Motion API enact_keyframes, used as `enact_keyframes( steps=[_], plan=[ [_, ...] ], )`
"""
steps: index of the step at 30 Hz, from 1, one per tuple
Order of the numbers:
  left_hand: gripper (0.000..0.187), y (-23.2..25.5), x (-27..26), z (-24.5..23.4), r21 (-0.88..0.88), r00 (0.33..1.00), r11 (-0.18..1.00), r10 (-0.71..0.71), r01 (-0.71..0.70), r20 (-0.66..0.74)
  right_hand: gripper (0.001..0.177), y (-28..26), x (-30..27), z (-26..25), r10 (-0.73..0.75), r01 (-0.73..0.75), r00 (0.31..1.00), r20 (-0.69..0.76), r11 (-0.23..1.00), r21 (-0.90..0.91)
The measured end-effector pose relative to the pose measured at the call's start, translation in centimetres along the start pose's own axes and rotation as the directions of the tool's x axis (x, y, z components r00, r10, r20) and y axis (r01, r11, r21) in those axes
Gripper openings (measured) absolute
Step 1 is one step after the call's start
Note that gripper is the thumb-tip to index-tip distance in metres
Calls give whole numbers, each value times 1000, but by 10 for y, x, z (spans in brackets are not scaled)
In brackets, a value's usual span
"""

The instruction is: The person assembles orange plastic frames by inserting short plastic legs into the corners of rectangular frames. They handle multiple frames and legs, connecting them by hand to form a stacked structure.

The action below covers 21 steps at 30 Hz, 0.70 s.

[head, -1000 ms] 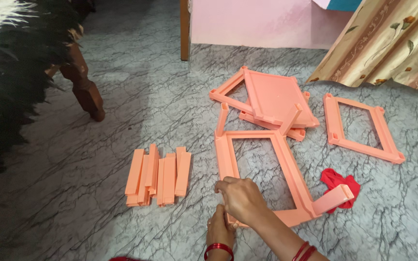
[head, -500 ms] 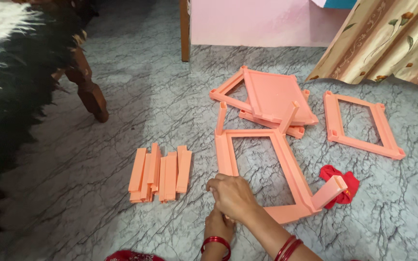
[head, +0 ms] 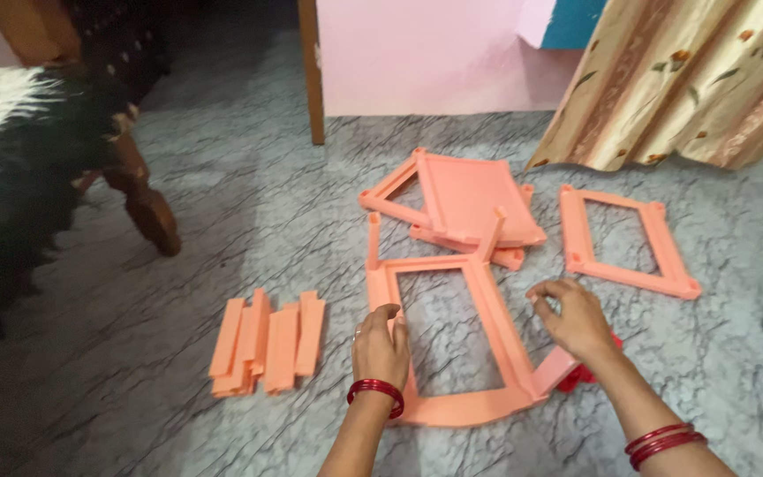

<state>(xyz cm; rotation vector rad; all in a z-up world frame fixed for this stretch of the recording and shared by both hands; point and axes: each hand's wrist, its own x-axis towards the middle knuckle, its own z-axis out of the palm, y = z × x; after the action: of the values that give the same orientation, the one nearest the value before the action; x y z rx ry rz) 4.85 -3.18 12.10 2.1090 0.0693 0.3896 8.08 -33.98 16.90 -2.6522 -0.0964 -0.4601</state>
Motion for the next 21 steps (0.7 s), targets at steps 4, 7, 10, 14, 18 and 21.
enact_keyframes(
  steps=[4,7,10,14,18,21],
  plan=[
    [44,37,3,9,364,984,927,24,-88,176,24,19,-8,9,185,-169,967,174,980,-105],
    [44,44,7,8,525,957,851,-122,-36,263,26,22,-12,20,139,-135,982,132,990,-34],
    [42,46,6,7,589,931,807,-196,-25,307,29,22,-5,27,107,-107,983,152,994,-10],
    [42,47,2,7,646,929,761,-198,-54,312,30,23,-12,29,92,-89,986,140,996,-27],
    [44,41,12,-4,659,942,752,-209,-16,262,32,20,-13,26,80,-66,981,174,994,-86],
    [46,41,10,-2,679,938,734,-229,-9,261,34,19,-11,24,130,-117,975,181,990,-83]
  ],
)
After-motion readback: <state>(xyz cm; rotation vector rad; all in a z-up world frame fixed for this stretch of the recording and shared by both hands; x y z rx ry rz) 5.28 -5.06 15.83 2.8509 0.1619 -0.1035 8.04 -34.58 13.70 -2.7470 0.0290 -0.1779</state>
